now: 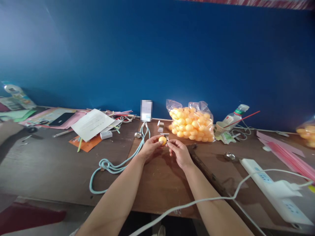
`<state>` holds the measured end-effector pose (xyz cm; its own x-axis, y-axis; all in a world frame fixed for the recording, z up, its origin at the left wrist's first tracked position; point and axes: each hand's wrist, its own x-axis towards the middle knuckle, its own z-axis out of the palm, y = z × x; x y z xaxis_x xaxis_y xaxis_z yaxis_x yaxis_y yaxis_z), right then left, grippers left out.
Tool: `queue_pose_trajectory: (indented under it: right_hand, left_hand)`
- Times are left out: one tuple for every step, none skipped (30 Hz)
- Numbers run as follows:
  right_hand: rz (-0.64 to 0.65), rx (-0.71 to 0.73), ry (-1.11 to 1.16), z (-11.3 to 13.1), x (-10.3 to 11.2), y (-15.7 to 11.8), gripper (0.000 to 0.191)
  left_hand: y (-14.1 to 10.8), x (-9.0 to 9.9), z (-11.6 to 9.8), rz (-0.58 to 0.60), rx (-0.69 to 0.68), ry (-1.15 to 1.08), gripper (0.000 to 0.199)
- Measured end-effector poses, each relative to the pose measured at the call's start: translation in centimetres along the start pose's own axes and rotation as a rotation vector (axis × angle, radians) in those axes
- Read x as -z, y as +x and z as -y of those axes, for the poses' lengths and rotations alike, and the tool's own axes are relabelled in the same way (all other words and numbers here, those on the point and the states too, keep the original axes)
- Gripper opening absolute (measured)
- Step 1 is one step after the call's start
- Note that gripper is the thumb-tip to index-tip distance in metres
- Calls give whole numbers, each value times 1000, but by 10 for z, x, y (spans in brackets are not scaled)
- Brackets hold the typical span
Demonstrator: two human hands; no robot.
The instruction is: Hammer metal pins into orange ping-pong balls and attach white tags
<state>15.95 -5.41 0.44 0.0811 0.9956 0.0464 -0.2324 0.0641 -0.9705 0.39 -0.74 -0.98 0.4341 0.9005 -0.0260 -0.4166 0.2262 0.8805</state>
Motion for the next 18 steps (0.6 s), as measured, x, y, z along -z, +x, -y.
queue_pose_trajectory:
  right_hand:
    - [-2,-3,4,0,0,0,24]
    - [-6,-5,7,0,0,0,24]
    - [-10,-6,10,0,1,0,24]
    - [-12,-5,13,1,1,1,23]
    - [-13,-4,15,1,1,1,22]
    - [-14,-3,17,1,1,1,22]
    - [-14,-2,17,0,1,1,22]
    - [-15,-2,16,0,2,1,22]
    - [-17,-1,14,0,2,1,22]
    - [-19,-1,12,0,2,1,22]
    - [-21,-1,10,0,2,1,22]
    - [-22,0,9,0,2,1,22]
    - [-24,2,7,0,2,1,22]
    - [-24,2,6,1,2,0,23]
    - [-26,1,5,1,1,0,23]
    - [-26,1,3,1,1,0,23]
    - [-26,1,2,1,1,0,23]
    - [-24,0,-1,1,1,0,24]
  left_hand:
    - [0,-1,-1,0,4,-6,53]
    - [-1,-2,-2,0,7,-9,53]
    - [-1,-2,-2,2,8,-9,53]
    - [-1,-3,-2,5,7,-9,54]
    - [0,-3,-2,10,8,-8,54]
    - [0,-3,-2,18,7,-8,54]
    - [0,-3,-2,27,3,-6,55]
    - [0,-2,-1,36,0,-5,56]
    - [0,-2,-1,44,0,-4,57]
    - [0,-1,0,50,4,-2,58]
    - [0,-1,0,56,12,1,59]
    - [0,-1,1,60,22,6,59]
    - [0,-1,1,61,30,11,60]
    - [0,-1,1,60,34,16,61]
    - [0,-1,1,58,33,20,61]
    - [0,-1,1,55,29,22,61]
    - [1,-1,2,54,23,24,61]
    - [1,-1,1,54,18,28,61]
